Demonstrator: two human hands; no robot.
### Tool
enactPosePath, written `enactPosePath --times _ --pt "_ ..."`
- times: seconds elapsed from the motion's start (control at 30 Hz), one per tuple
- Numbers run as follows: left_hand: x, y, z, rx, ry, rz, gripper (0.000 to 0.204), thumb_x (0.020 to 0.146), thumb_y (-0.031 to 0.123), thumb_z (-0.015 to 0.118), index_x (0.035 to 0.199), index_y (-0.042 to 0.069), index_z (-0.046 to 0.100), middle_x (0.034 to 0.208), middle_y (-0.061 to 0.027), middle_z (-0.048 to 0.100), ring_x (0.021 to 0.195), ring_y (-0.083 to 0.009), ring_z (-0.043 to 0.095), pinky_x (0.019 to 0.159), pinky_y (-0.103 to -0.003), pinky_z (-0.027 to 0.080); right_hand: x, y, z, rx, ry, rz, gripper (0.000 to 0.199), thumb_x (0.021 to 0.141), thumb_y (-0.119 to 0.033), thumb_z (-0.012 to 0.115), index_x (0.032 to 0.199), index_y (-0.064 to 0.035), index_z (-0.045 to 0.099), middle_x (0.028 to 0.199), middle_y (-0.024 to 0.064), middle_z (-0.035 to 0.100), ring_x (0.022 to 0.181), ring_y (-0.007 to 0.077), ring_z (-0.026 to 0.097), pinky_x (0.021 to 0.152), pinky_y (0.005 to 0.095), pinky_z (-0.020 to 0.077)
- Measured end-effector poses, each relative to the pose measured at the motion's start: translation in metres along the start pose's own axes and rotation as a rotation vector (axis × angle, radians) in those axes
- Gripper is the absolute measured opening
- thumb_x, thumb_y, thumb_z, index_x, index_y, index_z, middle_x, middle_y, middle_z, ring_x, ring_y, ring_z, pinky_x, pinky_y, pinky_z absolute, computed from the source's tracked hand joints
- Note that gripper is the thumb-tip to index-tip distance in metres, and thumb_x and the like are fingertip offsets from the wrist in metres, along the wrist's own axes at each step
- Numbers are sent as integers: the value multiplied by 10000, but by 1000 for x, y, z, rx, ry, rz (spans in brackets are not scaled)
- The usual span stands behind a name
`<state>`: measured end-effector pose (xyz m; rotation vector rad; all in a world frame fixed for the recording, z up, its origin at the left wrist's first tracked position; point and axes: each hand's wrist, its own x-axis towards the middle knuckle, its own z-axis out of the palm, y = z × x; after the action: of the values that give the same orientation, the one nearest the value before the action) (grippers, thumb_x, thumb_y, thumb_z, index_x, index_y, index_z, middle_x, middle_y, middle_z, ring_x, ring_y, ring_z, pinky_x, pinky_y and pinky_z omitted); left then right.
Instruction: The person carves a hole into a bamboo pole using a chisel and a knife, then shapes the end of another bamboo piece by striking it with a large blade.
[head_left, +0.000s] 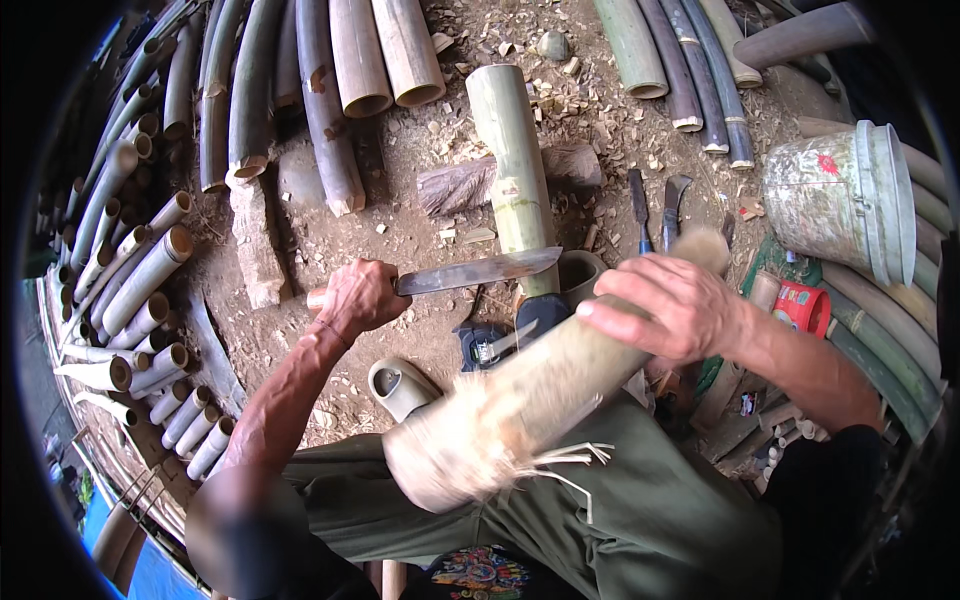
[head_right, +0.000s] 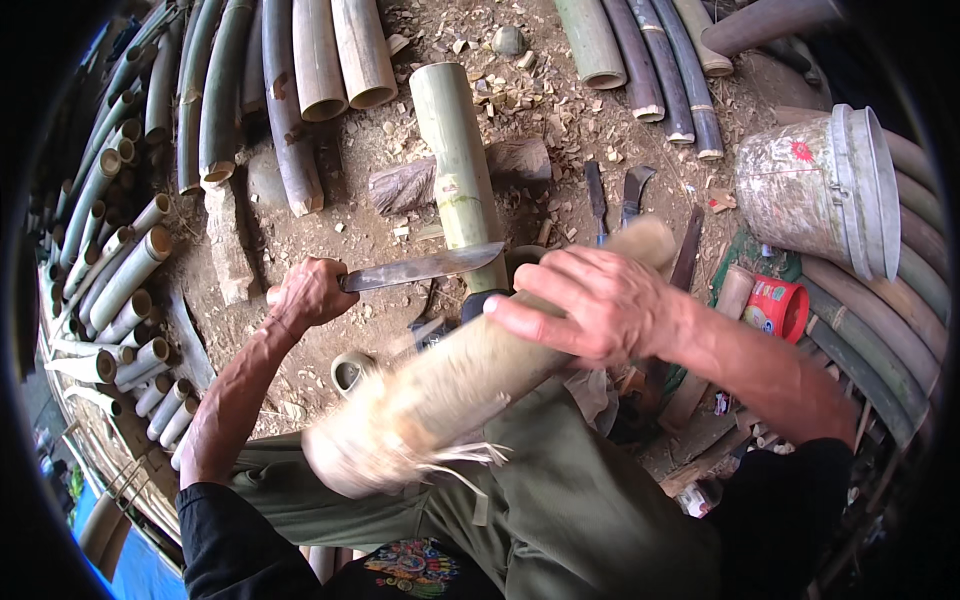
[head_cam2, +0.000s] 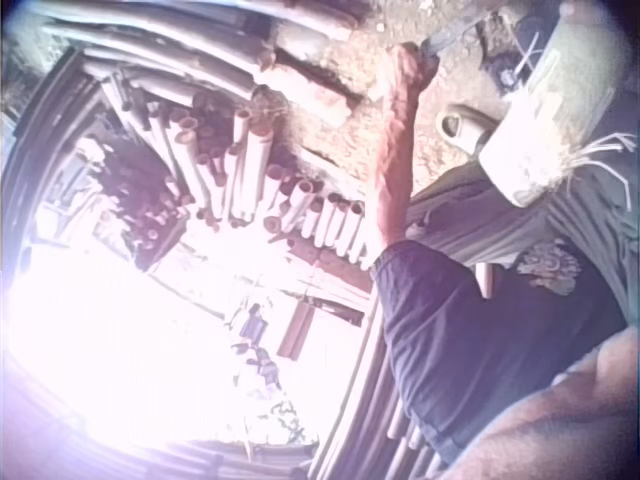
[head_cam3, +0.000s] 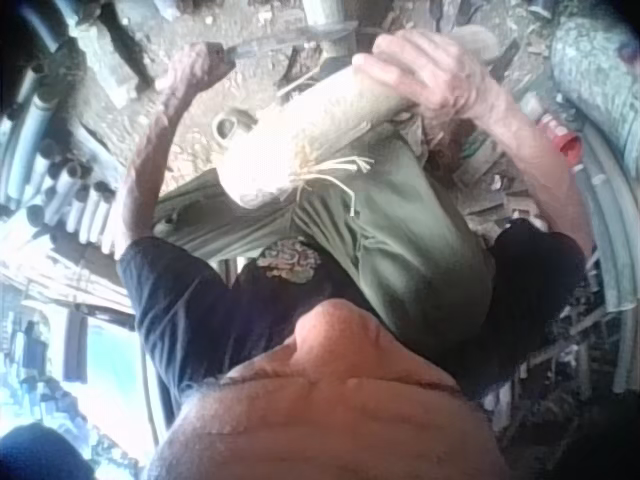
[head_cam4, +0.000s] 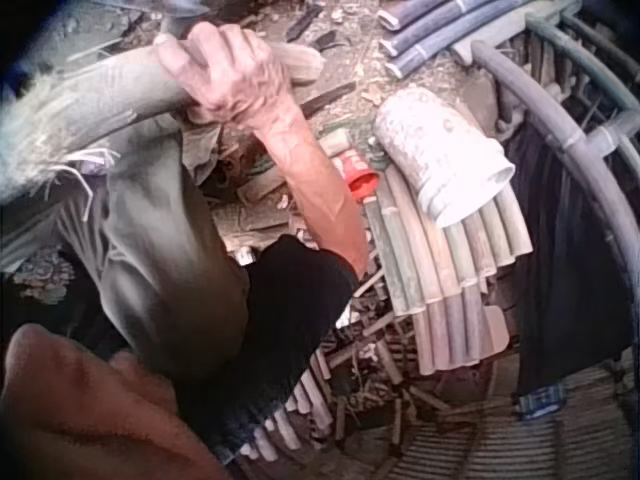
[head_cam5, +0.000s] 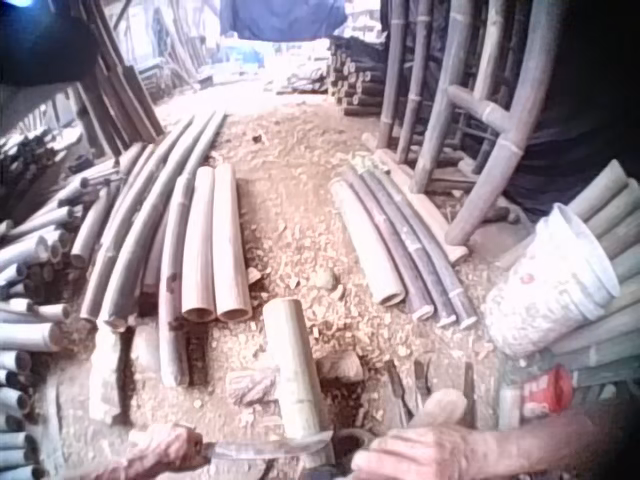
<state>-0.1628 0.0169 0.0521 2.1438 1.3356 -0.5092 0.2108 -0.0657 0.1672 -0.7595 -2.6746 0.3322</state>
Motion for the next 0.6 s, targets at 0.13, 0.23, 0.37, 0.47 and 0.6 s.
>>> enactPosePath --times 0.13,0.23,0.37,0.47,0.6 --pt "5 1 -9 49 18 16 296 738 355 687 842 85 750 707 -181 691 652 -334 689 656 -440 558 5 46 7 -285 -454 87 571 788 -165 658 1327 -81 487 817 100 530 693 200 572 535 318 484" --pt "4 0 -7 53 2 1 301 736 359 688 840 84 750 725 -187 694 671 -331 692 664 -436 558 19 8 -1 -239 -423 49 532 819 -155 601 1331 -49 503 813 92 531 656 191 562 508 303 468" --pt "6 0 -7 66 16 25 304 747 367 680 818 78 741 726 -184 691 669 -339 690 659 -444 555 16 -16 10 -27 -62 -261 440 838 -150 602 1269 -105 522 792 19 540 629 143 578 519 269 492" --pt "8 2 -2 66 24 55 303 756 367 671 811 77 738 730 -188 690 669 -348 688 658 -450 554 -12 45 6 -246 -425 28 566 776 -218 732 1277 -81 507 897 75 580 702 194 608 601 300 530" --pt "11 1 -5 10 13 28 296 762 364 659 815 84 741 738 -193 690 688 -356 690 676 -452 557 18 -18 -17 -59 -451 170 778 636 -251 782 1321 -17 496 890 133 562 703 250 598 559 326 515"
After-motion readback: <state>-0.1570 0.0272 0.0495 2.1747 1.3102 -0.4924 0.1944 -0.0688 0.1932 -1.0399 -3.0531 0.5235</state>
